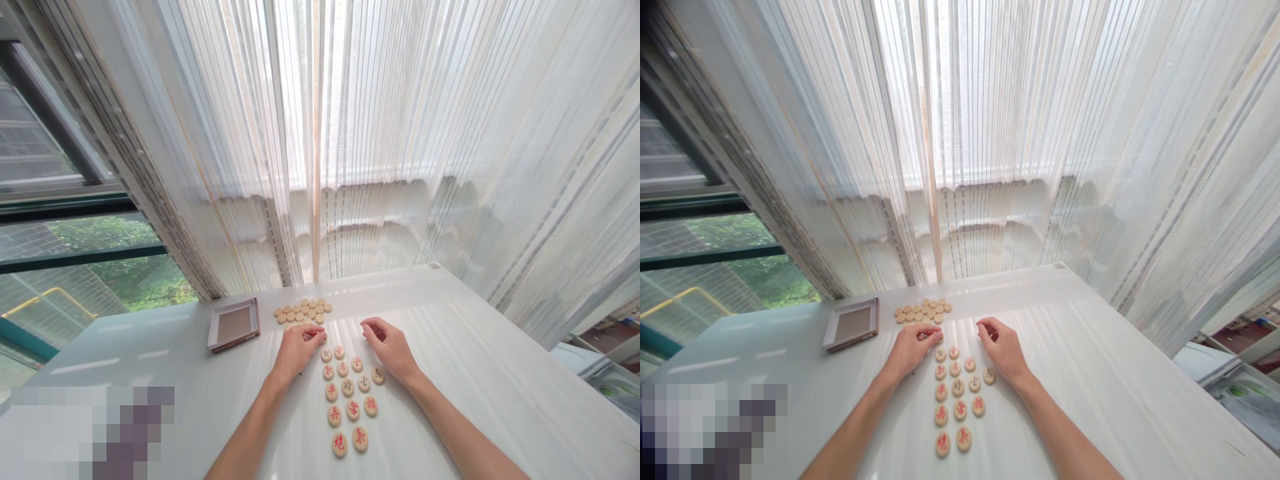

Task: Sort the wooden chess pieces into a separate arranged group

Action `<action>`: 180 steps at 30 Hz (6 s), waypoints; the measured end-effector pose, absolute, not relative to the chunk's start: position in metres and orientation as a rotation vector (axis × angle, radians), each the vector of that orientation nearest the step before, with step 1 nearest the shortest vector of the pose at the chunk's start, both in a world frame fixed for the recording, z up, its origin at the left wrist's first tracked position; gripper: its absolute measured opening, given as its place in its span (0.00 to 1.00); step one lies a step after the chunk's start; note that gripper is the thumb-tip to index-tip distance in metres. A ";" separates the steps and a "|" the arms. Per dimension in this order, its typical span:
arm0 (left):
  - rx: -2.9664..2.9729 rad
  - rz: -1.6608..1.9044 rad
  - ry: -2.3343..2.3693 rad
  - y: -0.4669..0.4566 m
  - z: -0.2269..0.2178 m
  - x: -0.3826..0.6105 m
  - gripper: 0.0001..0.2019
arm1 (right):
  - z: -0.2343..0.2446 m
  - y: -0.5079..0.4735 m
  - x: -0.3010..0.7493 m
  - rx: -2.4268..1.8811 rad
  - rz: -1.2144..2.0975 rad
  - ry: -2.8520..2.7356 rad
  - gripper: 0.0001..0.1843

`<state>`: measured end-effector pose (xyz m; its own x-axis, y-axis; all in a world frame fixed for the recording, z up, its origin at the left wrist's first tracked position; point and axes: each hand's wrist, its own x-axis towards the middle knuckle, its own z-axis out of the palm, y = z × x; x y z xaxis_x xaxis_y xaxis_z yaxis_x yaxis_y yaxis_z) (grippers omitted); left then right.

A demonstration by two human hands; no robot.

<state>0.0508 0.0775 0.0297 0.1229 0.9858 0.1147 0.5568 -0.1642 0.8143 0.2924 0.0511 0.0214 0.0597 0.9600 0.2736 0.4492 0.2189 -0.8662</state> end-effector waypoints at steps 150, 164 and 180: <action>1.207 1.053 0.853 -0.022 0.029 0.049 0.17 | 0.042 -0.015 0.233 -0.835 0.662 -2.022 0.16; 1.320 1.030 0.871 -0.021 0.037 0.043 0.18 | 0.046 -0.014 0.236 -0.831 0.754 -1.998 0.18; 1.496 1.124 0.995 -0.025 0.051 0.043 0.15 | 0.047 -0.014 0.233 -0.846 0.860 -1.871 0.13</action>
